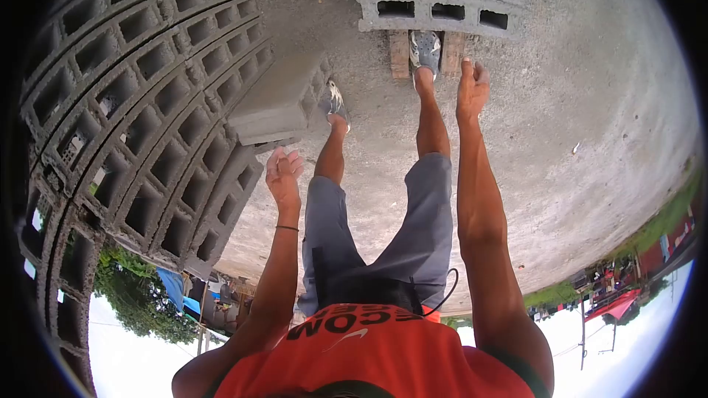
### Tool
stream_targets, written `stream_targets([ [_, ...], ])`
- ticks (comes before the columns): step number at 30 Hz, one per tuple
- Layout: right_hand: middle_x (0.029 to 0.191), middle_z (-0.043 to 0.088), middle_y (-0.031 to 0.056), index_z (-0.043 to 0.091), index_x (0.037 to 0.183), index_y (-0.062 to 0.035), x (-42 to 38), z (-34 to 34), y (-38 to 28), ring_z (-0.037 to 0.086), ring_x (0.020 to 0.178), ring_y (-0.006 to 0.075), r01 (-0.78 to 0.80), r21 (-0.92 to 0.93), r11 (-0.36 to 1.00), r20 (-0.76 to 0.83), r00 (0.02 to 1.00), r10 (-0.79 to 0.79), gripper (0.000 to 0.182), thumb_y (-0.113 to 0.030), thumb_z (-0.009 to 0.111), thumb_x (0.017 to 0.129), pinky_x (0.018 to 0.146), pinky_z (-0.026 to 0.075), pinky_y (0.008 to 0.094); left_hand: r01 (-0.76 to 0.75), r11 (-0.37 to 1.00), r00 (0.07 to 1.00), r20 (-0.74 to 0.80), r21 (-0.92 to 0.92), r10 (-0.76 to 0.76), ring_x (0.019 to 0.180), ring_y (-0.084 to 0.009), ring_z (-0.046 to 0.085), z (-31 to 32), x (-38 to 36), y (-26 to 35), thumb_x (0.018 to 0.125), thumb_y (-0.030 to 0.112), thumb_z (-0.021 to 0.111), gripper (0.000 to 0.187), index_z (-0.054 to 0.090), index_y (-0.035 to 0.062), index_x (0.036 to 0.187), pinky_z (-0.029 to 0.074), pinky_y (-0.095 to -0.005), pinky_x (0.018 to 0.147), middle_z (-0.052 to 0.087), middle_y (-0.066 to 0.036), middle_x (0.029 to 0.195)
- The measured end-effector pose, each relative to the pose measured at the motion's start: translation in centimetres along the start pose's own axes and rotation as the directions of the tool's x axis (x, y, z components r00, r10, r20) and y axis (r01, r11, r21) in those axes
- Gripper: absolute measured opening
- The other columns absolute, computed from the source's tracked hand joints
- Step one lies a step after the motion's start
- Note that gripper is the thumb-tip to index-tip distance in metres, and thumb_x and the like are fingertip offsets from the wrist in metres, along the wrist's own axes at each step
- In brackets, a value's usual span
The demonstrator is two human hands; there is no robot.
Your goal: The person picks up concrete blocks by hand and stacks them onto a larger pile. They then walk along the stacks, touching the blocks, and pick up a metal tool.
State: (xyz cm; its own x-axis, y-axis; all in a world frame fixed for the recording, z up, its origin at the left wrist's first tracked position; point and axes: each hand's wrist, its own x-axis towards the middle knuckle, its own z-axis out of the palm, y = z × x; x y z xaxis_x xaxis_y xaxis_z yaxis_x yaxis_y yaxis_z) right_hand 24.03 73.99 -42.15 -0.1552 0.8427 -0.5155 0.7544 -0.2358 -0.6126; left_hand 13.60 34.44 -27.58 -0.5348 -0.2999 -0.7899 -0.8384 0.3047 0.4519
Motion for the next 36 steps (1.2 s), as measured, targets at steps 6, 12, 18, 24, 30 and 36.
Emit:
stream_targets([
  [6,0.116,0.060,0.0303,0.055,0.124,0.0108,15.1,-5.9,-1.9,0.058,0.110,0.0411,0.240,-0.518,0.821,0.006,0.961,-0.277,0.089,-0.059,0.073,0.072,0.093,0.046,0.0434,-0.206,0.970,0.903,0.406,0.128,0.138,0.103,-0.0264,0.065,17.5,-4.1,2.3,0.101,0.024,0.045,0.038,0.052,-0.0034,0.127,0.051,-0.0368,0.092,0.064,-0.021,0.114],
  [12,0.086,0.068,0.0279,0.066,0.089,0.0071,21.6,-3.8,-1.6,0.067,0.085,0.0417,0.179,-0.503,0.845,0.166,0.980,-0.108,0.056,-0.044,0.074,0.067,0.078,0.052,0.0440,-0.415,0.892,0.806,0.527,0.179,0.270,0.100,-0.0230,0.067,33.8,-6.3,5.6,0.096,0.019,0.054,0.032,0.058,-0.0010,0.121,0.050,-0.0324,0.090,0.070,-0.018,0.105],
  [18,0.077,0.065,0.0305,0.066,0.074,0.0068,16.4,-3.9,-4.8,0.066,0.076,0.0432,0.165,-0.562,0.811,0.066,0.986,-0.155,0.041,-0.033,0.074,0.067,0.072,0.051,0.0477,-0.715,0.658,0.664,0.524,0.237,0.533,0.099,-0.0329,0.066,41.1,-5.3,7.8,0.094,0.022,0.057,0.029,0.064,-0.0018,0.109,0.051,-0.0370,0.087,0.068,-0.022,0.105],
  [24,0.114,0.062,0.0292,0.057,0.117,0.0134,2.0,-0.9,-4.4,0.059,0.106,0.0384,0.360,-0.534,0.765,0.124,0.929,-0.350,0.056,-0.030,0.061,0.082,0.094,0.037,0.0481,-0.723,0.546,0.680,0.580,0.425,0.449,0.096,-0.0439,0.062,38.8,-4.8,9.1,0.097,0.032,0.047,0.042,0.065,-0.0065,0.099,0.045,-0.0489,0.093,0.067,-0.027,0.097],
  [30,0.135,0.045,0.0362,0.044,0.132,0.0159,-8.1,3.5,-9.9,0.042,0.127,0.0444,0.468,-0.468,0.749,0.263,0.883,-0.388,0.068,-0.029,0.060,0.084,0.103,0.031,0.0520,-0.396,0.788,0.830,0.551,0.472,0.087,0.095,-0.0398,0.062,28.8,0.3,12.3,0.097,0.043,0.042,0.058,0.062,-0.0099,0.109,0.043,-0.0451,0.091,0.067,-0.026,0.096],
  [36,0.130,0.053,0.0287,0.052,0.131,0.0014,-8.7,3.1,-14.1,0.052,0.121,0.0400,0.400,-0.096,0.911,0.398,0.855,-0.334,0.056,-0.035,0.063,0.090,0.103,0.035,0.0458,-0.494,0.856,0.748,0.576,0.151,0.330,0.081,-0.0284,0.059,22.2,4.5,16.2,0.092,0.043,0.051,0.056,0.061,-0.0100,0.105,0.046,-0.0363,0.076,0.065,-0.018,0.085],
])
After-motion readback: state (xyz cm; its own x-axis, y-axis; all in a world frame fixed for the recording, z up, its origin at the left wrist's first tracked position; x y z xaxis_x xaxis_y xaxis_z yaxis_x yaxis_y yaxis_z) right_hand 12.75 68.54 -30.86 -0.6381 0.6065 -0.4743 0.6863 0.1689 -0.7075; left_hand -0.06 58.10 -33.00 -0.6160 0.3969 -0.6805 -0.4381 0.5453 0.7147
